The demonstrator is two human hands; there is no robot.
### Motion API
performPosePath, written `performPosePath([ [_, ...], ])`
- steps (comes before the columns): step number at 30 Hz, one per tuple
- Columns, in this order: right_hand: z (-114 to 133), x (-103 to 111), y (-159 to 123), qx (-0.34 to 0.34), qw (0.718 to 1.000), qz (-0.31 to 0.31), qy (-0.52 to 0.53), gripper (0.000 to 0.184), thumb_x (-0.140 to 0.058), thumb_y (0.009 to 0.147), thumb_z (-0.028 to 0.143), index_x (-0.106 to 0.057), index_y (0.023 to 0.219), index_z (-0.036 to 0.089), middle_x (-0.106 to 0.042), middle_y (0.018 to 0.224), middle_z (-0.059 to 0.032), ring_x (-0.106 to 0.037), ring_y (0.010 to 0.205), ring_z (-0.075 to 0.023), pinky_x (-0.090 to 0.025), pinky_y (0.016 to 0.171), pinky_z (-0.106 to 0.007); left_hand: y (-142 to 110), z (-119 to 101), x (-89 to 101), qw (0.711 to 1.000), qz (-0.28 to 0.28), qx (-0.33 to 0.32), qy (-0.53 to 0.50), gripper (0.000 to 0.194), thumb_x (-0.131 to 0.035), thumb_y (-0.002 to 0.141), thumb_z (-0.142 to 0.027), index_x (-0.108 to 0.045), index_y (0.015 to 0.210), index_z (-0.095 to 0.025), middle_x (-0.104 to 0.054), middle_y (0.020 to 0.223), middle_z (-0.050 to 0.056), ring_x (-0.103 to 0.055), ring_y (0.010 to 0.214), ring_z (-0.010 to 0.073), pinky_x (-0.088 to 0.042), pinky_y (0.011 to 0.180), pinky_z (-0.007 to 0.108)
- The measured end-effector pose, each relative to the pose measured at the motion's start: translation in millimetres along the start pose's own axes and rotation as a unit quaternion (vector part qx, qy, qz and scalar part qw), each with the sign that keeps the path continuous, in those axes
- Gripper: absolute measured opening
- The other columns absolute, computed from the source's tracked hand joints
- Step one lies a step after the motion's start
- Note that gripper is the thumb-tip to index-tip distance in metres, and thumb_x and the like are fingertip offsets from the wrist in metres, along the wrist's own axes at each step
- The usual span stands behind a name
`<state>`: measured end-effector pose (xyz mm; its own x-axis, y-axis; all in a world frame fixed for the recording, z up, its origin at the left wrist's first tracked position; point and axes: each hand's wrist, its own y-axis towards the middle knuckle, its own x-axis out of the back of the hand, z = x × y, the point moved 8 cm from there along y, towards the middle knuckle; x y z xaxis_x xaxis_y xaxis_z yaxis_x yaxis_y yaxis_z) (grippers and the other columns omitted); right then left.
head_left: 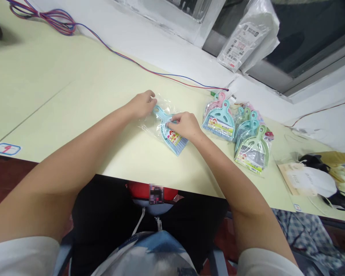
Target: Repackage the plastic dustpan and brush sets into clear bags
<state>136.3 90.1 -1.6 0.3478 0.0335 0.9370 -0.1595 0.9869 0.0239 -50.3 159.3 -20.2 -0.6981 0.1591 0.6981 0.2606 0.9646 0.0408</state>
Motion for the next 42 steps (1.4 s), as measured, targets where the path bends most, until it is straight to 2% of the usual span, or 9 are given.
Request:
performPosePath([
  [4, -4, 1, -5, 0.002, 1.0, 0.009, 0.0, 0.035, -0.072, 0.087, 0.05, -0.086, 0.099, 0.02, -0.075, 0.085, -0.0024, -0.064, 0.079, -0.018, -0.043, 0.071, -0.03, 6, 11, 2.6, 0.998, 0.007, 0.023, -0.058, 0.045, -0.067, 0.092, -0.03, -0.062, 0.135, -0.021, -0.072, 0.13, 0.014, -0.073, 0.091, 0.0249, -0.056, 0.08, 0.038],
  [7, -8, 2, -7, 0.004, 1.0, 0.012, 0.01, 0.037, -0.073, 0.087, 0.053, -0.086, 0.101, 0.021, -0.075, 0.085, -0.002, -0.064, 0.078, -0.0177, -0.042, 0.071, -0.03, 7, 14, 2.1, 0.994, 0.015, 0.037, -0.103, 0.051, -0.072, 0.088, -0.028, -0.062, 0.137, -0.023, -0.075, 0.118, 0.013, -0.073, 0.086, 0.0252, -0.058, 0.076, 0.04],
  [13, -5, -4, -5, 0.013, 1.0, -0.002, 0.022, 0.032, -0.073, 0.088, 0.046, -0.086, 0.102, 0.021, -0.075, 0.084, -0.0021, -0.064, 0.08, -0.0181, -0.044, 0.074, -0.03, 5, 13, 3.1, 0.989, 0.023, 0.04, -0.143, 0.047, -0.072, 0.091, -0.029, -0.062, 0.136, -0.021, -0.076, 0.117, 0.015, -0.074, 0.079, 0.024, -0.059, 0.075, 0.045],
  [19, 0, -9, 1, -0.006, 1.0, -0.015, 0.006, 0.031, -0.072, 0.088, 0.046, -0.086, 0.104, 0.024, -0.077, 0.089, -0.0023, -0.067, 0.085, -0.0192, -0.046, 0.078, -0.03, 5, 16, 4.3, 0.985, 0.024, 0.056, -0.159, 0.041, -0.073, 0.093, -0.035, -0.063, 0.13, -0.019, -0.076, 0.118, 0.018, -0.073, 0.081, 0.0225, -0.06, 0.074, 0.044],
  [25, 3, -11, 4, 0.008, 0.999, -0.019, 0.038, 0.028, -0.073, 0.087, 0.045, -0.086, 0.097, 0.022, -0.072, 0.081, 0.0005, -0.06, 0.075, -0.016, -0.039, 0.069, -0.028, 3, 14, 0.5, 0.986, 0.053, 0.061, -0.145, 0.048, -0.073, 0.098, -0.044, -0.06, 0.136, -0.019, -0.076, 0.12, 0.019, -0.076, 0.087, 0.0241, -0.06, 0.076, 0.043],
  [29, 4, -14, 6, 0.008, 0.997, -0.009, 0.07, 0.025, -0.074, 0.087, 0.043, -0.084, 0.089, 0.02, -0.066, 0.073, 0.0021, -0.055, 0.07, -0.0141, -0.034, 0.064, -0.028, 3, 14, -2.1, 0.976, 0.054, 0.066, -0.201, 0.046, -0.083, 0.09, -0.036, -0.064, 0.128, -0.018, -0.076, 0.115, 0.017, -0.076, 0.087, 0.0248, -0.06, 0.076, 0.04],
  [33, 6, -14, 7, -0.005, 0.997, -0.003, 0.074, 0.022, -0.076, 0.087, 0.04, -0.086, 0.093, 0.021, -0.064, 0.069, 0.0032, -0.054, 0.068, -0.0137, -0.033, 0.064, -0.028, 3, 16, -3.2, 0.963, 0.053, 0.076, -0.254, 0.04, -0.09, 0.08, -0.024, -0.069, 0.113, -0.017, -0.076, 0.102, 0.014, -0.074, 0.085, 0.0246, -0.058, 0.076, 0.037],
  [42, 6, -18, 13, -0.006, 0.996, 0.017, 0.091, 0.022, -0.075, 0.085, 0.027, -0.087, 0.102, 0.021, -0.073, 0.078, 0.0002, -0.063, 0.074, -0.0163, -0.043, 0.07, -0.028, -2, 11, -10.7, 0.953, 0.089, 0.088, -0.274, 0.039, -0.091, 0.077, -0.02, -0.072, 0.111, -0.017, -0.074, 0.096, 0.009, -0.07, 0.082, 0.0209, -0.053, 0.077, 0.035],
])
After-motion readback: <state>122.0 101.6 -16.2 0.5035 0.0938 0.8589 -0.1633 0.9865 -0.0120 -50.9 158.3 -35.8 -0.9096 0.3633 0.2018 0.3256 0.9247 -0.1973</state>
